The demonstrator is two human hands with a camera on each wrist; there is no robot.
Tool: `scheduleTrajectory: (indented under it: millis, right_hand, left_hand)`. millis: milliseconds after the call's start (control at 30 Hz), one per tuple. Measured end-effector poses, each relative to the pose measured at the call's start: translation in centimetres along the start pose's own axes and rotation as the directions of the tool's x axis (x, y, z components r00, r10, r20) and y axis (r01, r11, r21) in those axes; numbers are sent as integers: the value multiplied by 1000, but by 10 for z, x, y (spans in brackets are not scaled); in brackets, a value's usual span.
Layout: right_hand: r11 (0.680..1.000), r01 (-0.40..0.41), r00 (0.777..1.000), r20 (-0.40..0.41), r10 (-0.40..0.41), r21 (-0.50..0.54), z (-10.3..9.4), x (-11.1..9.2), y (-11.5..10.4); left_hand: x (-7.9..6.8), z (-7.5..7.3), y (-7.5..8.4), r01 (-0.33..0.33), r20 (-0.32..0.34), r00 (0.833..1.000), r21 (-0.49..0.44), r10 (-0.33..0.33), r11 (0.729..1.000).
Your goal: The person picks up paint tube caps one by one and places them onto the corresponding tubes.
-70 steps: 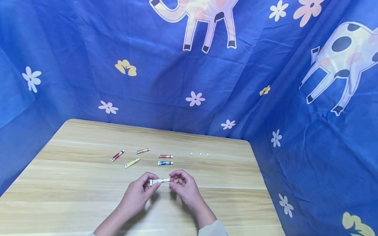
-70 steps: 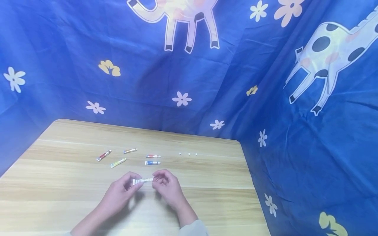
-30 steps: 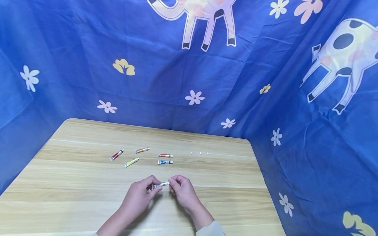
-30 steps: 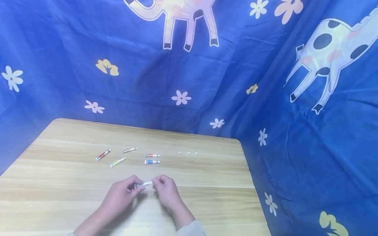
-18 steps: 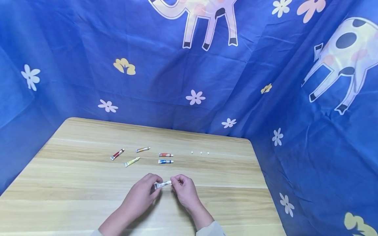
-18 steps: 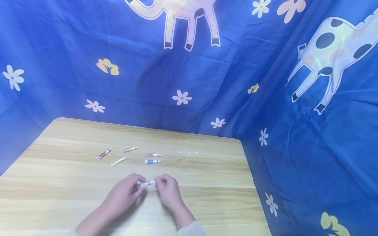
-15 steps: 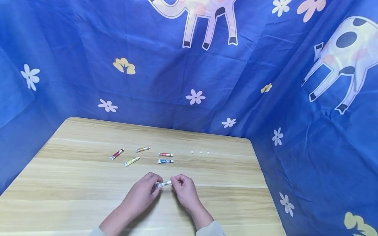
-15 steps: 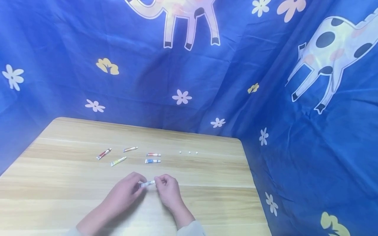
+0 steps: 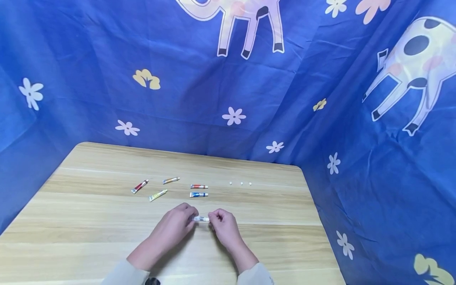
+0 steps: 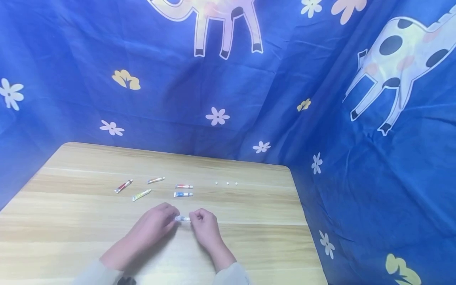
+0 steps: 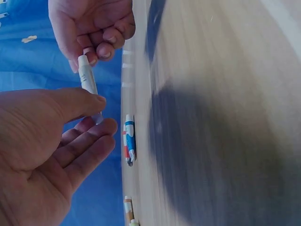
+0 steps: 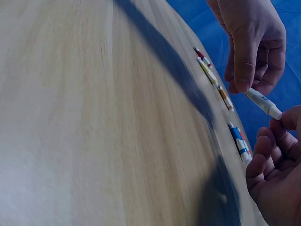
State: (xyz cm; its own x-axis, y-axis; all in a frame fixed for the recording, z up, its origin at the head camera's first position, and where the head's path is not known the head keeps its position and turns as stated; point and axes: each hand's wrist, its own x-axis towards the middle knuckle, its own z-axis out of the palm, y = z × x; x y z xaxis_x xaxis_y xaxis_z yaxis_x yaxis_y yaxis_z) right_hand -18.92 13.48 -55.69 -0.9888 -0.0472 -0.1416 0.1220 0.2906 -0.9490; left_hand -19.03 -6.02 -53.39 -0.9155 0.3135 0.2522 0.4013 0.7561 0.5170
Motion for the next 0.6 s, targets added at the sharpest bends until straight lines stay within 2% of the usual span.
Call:
scheduleTrajectory:
  millis: [100, 333, 467, 600]
  right_hand:
    - [1000, -10, 1000, -8, 10, 7, -4, 5, 4]
    - [994, -34, 998, -42, 38, 107, -22, 23, 22]
    - [991, -11, 996, -90, 23, 131, -36, 35, 27]
    - [995, 15, 985, -174, 2, 96, -52, 48, 27]
  left_hand:
    - [6, 5, -5, 7, 20, 1000, -18, -7, 1000]
    - [21, 16, -16, 69, 76, 995, -41, -65, 997]
    - [27, 18, -21, 83, 92, 993, -38, -79, 996]
    - [32, 19, -25, 99, 117, 988, -10, -97, 995]
